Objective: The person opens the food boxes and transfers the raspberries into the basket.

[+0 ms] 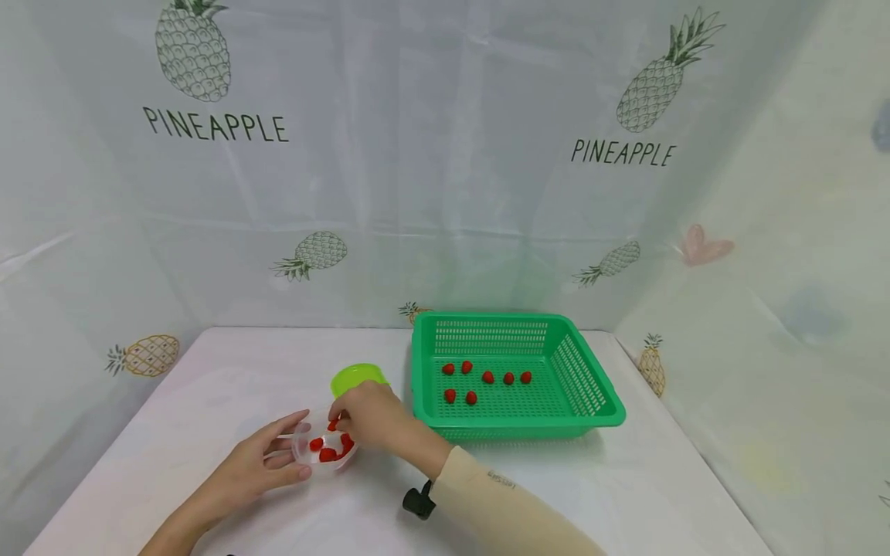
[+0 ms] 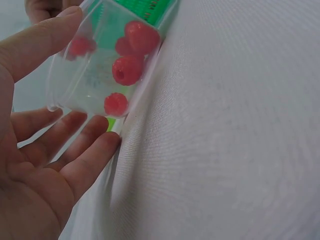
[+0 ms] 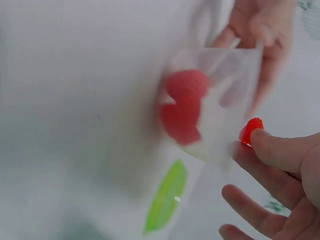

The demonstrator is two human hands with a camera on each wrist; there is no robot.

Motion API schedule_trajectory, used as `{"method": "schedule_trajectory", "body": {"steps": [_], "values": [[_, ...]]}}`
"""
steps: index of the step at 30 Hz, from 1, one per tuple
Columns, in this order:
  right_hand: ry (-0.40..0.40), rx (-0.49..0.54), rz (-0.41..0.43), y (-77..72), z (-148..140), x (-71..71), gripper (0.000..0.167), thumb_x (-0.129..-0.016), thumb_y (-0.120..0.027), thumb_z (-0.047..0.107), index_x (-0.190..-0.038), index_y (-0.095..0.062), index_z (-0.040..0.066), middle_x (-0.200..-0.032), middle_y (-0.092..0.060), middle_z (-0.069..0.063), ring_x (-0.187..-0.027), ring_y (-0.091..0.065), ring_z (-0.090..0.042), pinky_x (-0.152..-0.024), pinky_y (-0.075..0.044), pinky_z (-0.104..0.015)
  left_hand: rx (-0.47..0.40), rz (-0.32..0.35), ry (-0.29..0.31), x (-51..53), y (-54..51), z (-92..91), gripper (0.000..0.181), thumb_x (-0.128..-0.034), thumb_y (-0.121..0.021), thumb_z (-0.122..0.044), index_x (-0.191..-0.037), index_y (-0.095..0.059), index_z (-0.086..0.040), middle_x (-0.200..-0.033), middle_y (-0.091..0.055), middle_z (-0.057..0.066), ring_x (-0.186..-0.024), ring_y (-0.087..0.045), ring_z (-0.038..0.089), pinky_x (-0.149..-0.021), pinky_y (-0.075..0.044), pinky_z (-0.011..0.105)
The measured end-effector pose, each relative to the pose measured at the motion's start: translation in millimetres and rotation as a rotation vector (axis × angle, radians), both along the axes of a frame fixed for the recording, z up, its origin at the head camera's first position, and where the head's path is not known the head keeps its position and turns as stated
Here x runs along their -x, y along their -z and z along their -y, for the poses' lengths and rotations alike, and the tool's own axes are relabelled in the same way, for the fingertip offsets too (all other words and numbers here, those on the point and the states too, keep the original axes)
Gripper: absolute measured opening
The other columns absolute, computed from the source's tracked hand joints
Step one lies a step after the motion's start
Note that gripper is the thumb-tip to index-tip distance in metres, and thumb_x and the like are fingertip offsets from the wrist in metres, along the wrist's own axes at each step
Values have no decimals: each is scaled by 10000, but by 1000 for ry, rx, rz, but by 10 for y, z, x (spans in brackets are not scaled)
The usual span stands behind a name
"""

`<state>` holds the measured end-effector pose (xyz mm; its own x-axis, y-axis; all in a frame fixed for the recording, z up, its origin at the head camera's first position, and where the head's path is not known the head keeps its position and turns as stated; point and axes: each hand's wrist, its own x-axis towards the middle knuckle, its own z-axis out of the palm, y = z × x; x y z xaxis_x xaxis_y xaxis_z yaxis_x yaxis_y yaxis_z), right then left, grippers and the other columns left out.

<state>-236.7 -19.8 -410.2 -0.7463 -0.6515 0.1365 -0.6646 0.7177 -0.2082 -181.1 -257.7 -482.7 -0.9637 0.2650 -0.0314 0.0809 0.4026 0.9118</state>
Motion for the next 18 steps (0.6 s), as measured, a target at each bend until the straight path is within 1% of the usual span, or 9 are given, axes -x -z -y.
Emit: {"method": "schedule_trajectory", "body": {"steps": [4,6,10,12,14,18], "values": [[-44,82,29,-153,-199,19,111,-981,-791,198,-1085,-829,187,-967,-785,111,-894,-655,-17,-799,-509,-115,11,2,-6,4,9,-6,910,-903,-872,-281,-1651,-363,-177,-1582,-486,209,-1352,-601,371,-996,-593,280],[-64,134,64,-242,-327,38,119,-994,-772,171,-1106,-809,156,-991,-786,91,-927,-678,-26,-831,-526,-113,16,9,-9,6,13,-10,913,-901,-874,-285,-1651,-364,-179,-1585,-482,208,-1356,-598,370,-996,-595,292],[-97,228,135,-446,-624,62,132,-1025,-723,123,-1146,-776,109,-1034,-796,24,-951,-701,-57,-823,-548,-137,22,25,-19,5,20,-12,920,-897,-878,-292,-1652,-365,-184,-1589,-471,211,-1352,-597,370,-1002,-597,321],[-102,260,139,-526,-790,75,144,-1031,-710,102,-1163,-768,99,-1039,-796,5,-950,-704,-72,-811,-558,-164,21,28,-19,4,24,-9,921,-897,-878,-290,-1653,-364,-187,-1590,-465,212,-1347,-601,366,-1003,-597,323],[-103,279,120,-575,-962,110,155,-1032,-705,89,-1174,-767,94,-1039,-796,-1,-954,-712,-88,-820,-571,-196,22,22,-17,5,25,-5,919,-897,-878,-286,-1653,-365,-185,-1586,-466,215,-1341,-607,362,-1004,-596,317],[-67,293,79,-581,-1319,227,165,-1029,-710,92,-1179,-773,113,-1039,-793,31,-958,-720,-75,-859,-592,-256,24,7,-11,10,20,0,923,-896,-878,-284,-1654,-361,-184,-1583,-464,216,-1335,-615,359,-1006,-593,306]]}}
